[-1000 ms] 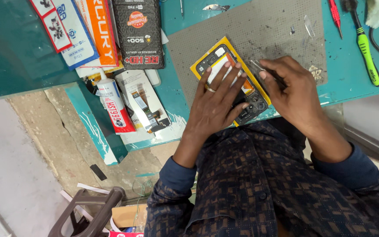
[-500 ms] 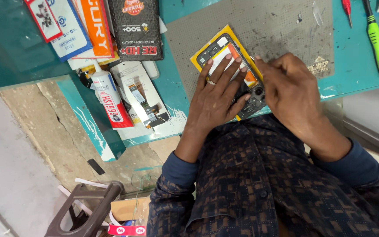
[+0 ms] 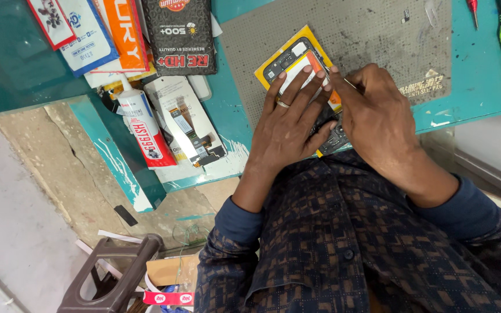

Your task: The person handles a disassembled smartphone, repeatedly turning it over and pressing its edges. They use a small metal tool to pry along the phone's perimeter and then place the phone back on the workbench.

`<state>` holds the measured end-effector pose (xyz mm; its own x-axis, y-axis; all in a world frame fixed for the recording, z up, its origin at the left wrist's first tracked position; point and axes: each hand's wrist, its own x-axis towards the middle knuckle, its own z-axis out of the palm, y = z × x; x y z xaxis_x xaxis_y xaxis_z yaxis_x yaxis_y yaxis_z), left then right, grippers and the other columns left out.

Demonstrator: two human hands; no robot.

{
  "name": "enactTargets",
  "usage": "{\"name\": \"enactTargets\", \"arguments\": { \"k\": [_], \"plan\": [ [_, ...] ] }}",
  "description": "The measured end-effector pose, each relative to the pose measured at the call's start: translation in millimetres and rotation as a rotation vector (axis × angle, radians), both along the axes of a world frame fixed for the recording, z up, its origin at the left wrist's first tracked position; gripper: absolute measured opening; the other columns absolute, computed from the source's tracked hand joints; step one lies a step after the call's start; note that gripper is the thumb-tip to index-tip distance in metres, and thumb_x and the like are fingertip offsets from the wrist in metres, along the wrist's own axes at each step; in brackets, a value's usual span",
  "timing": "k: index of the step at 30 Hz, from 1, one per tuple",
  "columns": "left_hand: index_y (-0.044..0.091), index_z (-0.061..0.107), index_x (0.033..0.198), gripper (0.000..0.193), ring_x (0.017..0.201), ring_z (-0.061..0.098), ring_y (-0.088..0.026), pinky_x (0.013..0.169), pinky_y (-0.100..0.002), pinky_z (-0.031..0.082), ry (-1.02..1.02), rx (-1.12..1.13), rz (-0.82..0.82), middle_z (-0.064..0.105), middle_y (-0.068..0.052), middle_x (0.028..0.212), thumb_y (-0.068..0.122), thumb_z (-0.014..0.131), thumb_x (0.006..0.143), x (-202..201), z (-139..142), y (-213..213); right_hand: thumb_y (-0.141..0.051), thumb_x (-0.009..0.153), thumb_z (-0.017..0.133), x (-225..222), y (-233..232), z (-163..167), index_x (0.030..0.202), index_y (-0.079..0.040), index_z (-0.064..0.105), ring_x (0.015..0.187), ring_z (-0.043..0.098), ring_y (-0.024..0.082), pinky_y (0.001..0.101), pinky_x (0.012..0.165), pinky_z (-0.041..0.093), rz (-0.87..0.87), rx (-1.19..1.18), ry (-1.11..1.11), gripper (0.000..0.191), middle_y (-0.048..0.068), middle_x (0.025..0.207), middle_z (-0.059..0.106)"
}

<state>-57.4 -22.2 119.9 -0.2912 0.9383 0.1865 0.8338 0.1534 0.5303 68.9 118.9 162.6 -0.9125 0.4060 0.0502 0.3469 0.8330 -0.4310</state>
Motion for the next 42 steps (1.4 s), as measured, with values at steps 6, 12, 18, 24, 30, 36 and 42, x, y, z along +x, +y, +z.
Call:
{"name": "enactTargets", "arguments": {
  "k": [6,12,18,24,30,36,42],
  "plan": [
    [0.008,0.067,0.136,0.047,0.152,0.038,-0.023,0.131,-0.05,0.021,-0.015,-0.013,-0.007,0.051,-0.008,0.155,0.041,0.068,0.103,-1,0,-1,0.001,0.097,0.066,-9,0,-1,0.142,-0.004,0.069,0.098,0.06,0.032,0.042,0.07,0.053,0.004,0.028,-0.022,0.045,0.014,0.103,0.055],
    [0.007,0.068,0.136,0.048,0.152,0.038,-0.022,0.131,-0.049,0.02,-0.036,-0.007,-0.005,0.052,-0.009,0.156,0.04,0.067,0.102,-1,1,1,-0.002,0.097,0.067,-15,2,-1,0.138,-0.003,0.068,0.099,0.059,0.032,0.043,0.071,0.053,0.01,0.038,-0.029,0.041,0.013,0.104,0.054],
    [0.008,0.068,0.136,0.047,0.152,0.039,-0.023,0.131,-0.049,0.02,-0.037,-0.005,-0.001,0.052,-0.009,0.155,0.04,0.067,0.102,-2,2,0,-0.003,0.097,0.068,-16,2,-2,0.141,-0.005,0.068,0.1,0.059,0.032,0.0438,0.073,0.053,0.016,0.025,0.027,0.044,0.013,0.105,0.054],
    [0.008,0.068,0.137,0.048,0.152,0.04,-0.022,0.132,-0.049,0.021,-0.027,0.003,0.005,0.052,-0.008,0.154,0.04,0.067,0.102,-2,1,0,-0.002,0.097,0.068,-13,1,-3,0.138,-0.009,0.071,0.096,0.06,0.03,0.0436,0.068,0.052,-0.013,0.027,-0.022,0.042,0.012,0.102,0.054],
    [0.009,0.07,0.132,0.045,0.151,0.041,-0.023,0.131,-0.048,0.022,-0.061,-0.001,0.019,0.05,-0.011,0.157,0.041,0.067,0.101,-2,1,0,-0.004,0.098,0.068,-12,1,-5,0.139,-0.008,0.07,0.098,0.059,0.03,0.0423,0.066,0.052,0.0,0.045,-0.009,0.042,0.012,0.102,0.053],
    [0.009,0.07,0.132,0.045,0.151,0.04,-0.023,0.131,-0.048,0.021,-0.061,-0.007,0.01,0.049,-0.011,0.157,0.041,0.067,0.101,-2,-1,1,-0.002,0.098,0.068,-12,2,-7,0.143,-0.008,0.069,0.098,0.06,0.03,0.0418,0.067,0.052,0.011,0.041,-0.002,0.046,0.011,0.104,0.054],
    [0.008,0.07,0.132,0.047,0.151,0.04,-0.023,0.13,-0.049,0.021,-0.069,-0.005,0.007,0.049,-0.011,0.157,0.042,0.067,0.1,-3,-1,0,-0.002,0.097,0.069,-12,2,-8,0.144,-0.008,0.068,0.099,0.059,0.03,0.042,0.068,0.053,0.027,0.059,0.015,0.048,0.012,0.104,0.053]
  ]
}}
